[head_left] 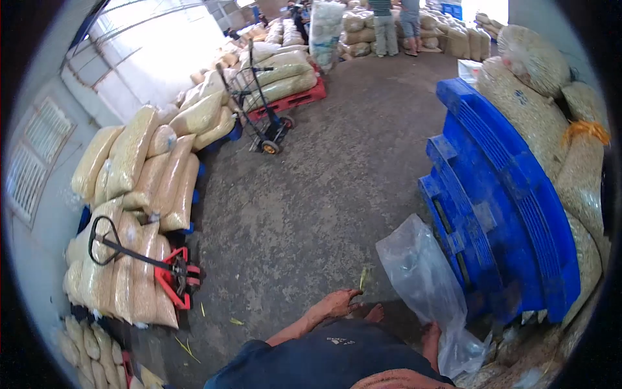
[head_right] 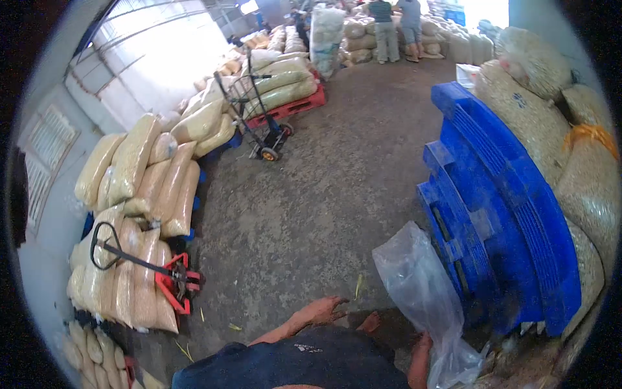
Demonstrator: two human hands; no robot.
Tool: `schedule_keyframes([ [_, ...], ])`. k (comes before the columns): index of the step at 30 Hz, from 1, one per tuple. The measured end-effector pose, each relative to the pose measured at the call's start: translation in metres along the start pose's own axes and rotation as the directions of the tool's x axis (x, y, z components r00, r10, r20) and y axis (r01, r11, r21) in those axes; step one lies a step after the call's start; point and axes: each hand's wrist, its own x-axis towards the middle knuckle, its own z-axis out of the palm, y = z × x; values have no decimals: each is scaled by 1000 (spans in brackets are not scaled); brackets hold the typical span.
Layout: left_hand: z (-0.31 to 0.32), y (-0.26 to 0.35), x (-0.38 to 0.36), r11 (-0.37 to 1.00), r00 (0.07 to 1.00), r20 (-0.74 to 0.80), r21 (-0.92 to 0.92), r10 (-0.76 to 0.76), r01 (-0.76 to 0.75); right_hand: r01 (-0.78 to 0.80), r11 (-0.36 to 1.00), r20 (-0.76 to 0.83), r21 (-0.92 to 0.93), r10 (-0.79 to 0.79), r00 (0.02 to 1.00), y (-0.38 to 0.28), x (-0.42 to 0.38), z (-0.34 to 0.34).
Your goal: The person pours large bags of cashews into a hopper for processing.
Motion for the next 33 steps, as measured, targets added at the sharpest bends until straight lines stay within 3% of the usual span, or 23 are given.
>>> schedule_keyframes([
  [4,17,-24,-22,999,998,-61,-40,-21,19,-4,970,140,-242,39,989,-13,-10,70],
  [6,24,-35,-45,996,991,-120,-71,-60,51,35,872,224,-487,86,971,-21,-13,93],
  [10,52,-75,-110,977,949,-260,-157,-179,141,101,812,202,-576,22,979,-18,-30,131],
  [12,65,-93,-154,953,918,-300,-232,-260,195,213,885,535,-415,48,844,-5,-2,132],
  [13,74,-101,-177,934,894,-320,-275,-313,228,233,843,576,-486,108,811,-3,-18,146],
  [15,101,-124,-218,888,832,-392,-396,-393,233,252,714,485,-653,139,863,7,-66,178],
  [16,117,-135,-239,884,814,-426,-417,-394,210,295,633,527,-716,214,822,18,-79,196],
  [18,150,-149,-276,863,722,-518,-455,-459,222,96,638,455,-764,428,781,42,-99,207],
  [19,171,-156,-293,815,673,-513,-525,-532,244,120,570,447,-813,479,755,63,-114,214],
  [21,205,-167,-324,823,553,-640,-544,-534,165,198,352,338,-915,398,853,105,-124,226],
  [23,230,-174,-361,745,511,-585,-641,-629,183,229,288,342,-930,447,826,142,-117,238],
  [27,265,-176,-404,606,461,-466,-764,-755,220,280,244,372,-928,583,723,220,-32,262],
  [29,275,-183,-424,583,412,-472,-788,-779,199,426,185,442,-885,621,647,210,-140,309],
  [30,280,-187,-433,566,373,-478,-806,-796,175,497,162,475,-852,638,606,197,-235,338],
  [31,283,-188,-443,557,363,-472,-812,-803,175,510,102,448,-854,642,622,209,-248,354],
  [33,276,-194,-460,495,301,-450,-864,-841,92,525,247,533,-815,675,510,236,-236,379],
])
